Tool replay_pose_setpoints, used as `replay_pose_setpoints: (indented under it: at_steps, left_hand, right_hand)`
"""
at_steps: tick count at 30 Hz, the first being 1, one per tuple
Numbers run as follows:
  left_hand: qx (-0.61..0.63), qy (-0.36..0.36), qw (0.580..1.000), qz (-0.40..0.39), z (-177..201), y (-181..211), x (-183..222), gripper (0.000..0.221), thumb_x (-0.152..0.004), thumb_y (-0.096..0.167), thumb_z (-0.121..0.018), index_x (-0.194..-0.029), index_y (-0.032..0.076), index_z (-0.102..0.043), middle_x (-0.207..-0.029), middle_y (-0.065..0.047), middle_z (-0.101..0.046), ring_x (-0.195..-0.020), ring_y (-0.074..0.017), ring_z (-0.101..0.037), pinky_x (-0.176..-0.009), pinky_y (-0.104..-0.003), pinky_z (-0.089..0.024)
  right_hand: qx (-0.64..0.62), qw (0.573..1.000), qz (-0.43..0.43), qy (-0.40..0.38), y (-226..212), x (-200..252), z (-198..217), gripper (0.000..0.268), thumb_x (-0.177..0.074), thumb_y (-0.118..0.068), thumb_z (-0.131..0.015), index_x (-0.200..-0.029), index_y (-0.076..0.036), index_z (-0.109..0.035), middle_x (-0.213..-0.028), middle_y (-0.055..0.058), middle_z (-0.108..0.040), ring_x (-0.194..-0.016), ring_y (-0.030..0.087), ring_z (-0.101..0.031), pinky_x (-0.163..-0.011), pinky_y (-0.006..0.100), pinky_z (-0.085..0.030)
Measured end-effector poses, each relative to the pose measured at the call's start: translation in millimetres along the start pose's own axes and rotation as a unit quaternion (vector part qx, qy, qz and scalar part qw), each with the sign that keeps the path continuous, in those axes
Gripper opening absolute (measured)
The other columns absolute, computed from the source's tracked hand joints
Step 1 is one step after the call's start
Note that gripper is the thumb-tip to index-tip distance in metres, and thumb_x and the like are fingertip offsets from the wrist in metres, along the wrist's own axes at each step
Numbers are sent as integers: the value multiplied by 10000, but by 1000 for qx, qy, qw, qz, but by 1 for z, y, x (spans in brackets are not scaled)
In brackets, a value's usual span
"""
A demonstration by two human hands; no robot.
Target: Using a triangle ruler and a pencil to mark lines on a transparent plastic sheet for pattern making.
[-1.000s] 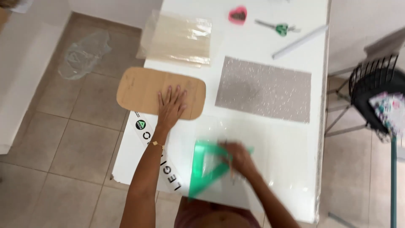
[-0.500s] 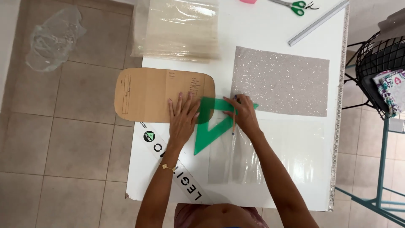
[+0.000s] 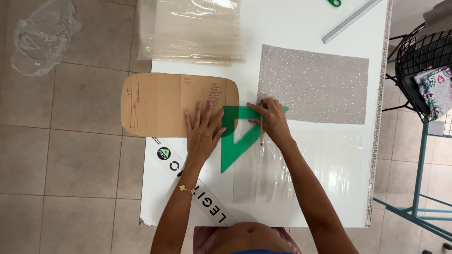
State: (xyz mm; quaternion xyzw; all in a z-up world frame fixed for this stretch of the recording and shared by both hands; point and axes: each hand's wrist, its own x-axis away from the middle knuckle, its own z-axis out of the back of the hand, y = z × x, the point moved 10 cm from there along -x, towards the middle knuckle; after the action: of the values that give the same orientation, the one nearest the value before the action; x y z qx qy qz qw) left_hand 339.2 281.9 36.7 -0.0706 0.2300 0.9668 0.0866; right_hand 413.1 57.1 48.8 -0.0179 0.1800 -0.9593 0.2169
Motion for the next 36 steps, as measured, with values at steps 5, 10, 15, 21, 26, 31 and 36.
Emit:
replay_pose_setpoints:
  at_steps: [5, 10, 15, 21, 26, 31, 36]
  left_hand:
    - [12, -3, 1000, 6, -5, -3, 0, 557, -1103, 560, -533, -1643, 444, -462, -1816, -31, -284, -1691, -392, -132, -1296, -744, 50]
    - [12, -3, 1000, 6, -5, -3, 0, 561, -1097, 552, -550, -1642, 451, -460, -1812, -29, -294, -1689, -395, -144, -1296, -741, 57]
    - [-6, -12, 1000, 6, -9, -1, -1, 621, -1114, 662, -395, -1684, 416, -399, -1829, -2, -253, -1691, -381, -138, -1308, -734, 48]
    - [-93, 60, 991, -70, -31, -3, -2, 658, -1060, 404, -646, -1688, 260, -515, -1756, -110, -460, -1637, -474, -277, -1253, -780, -122]
    - [-40, 52, 990, -127, -28, 123, 23, 637, -1078, 294, -650, -1687, 171, -510, -1792, -166, -382, -1654, -460, -251, -1244, -790, -44]
    - [34, -21, 969, -246, -104, 280, 87, 628, -1080, 398, -526, -1690, 280, -431, -1807, -102, -319, -1673, -408, -242, -1284, -765, -124]
    - [79, -95, 968, -218, -148, 297, 116, 552, -1097, 400, -518, -1649, 369, -499, -1775, -35, -390, -1657, -379, -278, -1286, -749, -110]
  right_hand:
    - [-16, 1000, -14, -2, 3, 2, 0, 481, -961, -499, -771, -1402, -308, -775, -1190, 70, -631, -1160, 312, -651, -965, 446, -546]
    - [-14, 1000, -12, -2, 5, 1, -3, 479, -963, -511, -764, -1401, -315, -774, -1191, 69, -629, -1170, 312, -651, -969, 447, -546]
    - [-48, 997, 16, 60, 7, 11, 3, 474, -931, -493, -797, -1361, -291, -793, -1176, 63, -617, -1136, 303, -646, -1002, 445, -547]
    - [-102, 988, -53, 100, 9, 128, 61, 484, -895, -373, -862, -1361, -266, -785, -1170, 74, -609, -1137, 338, -628, -1037, 457, -544]
    - [-104, 960, -212, 154, 114, 307, 111, 545, -844, -268, -906, -1376, -233, -791, -1224, 146, -583, -1179, 397, -616, -1096, 485, -527]
    - [-41, 947, -270, 170, 196, 430, 160, 551, -835, -246, -926, -1374, -219, -812, -1197, 158, -595, -1137, 380, -634, -1096, 454, -530]
    - [-34, 959, -233, 157, 257, 443, 178, 536, -809, -308, -936, -1328, -227, -826, -1186, 150, -629, -1098, 390, -651, -1063, 497, -532]
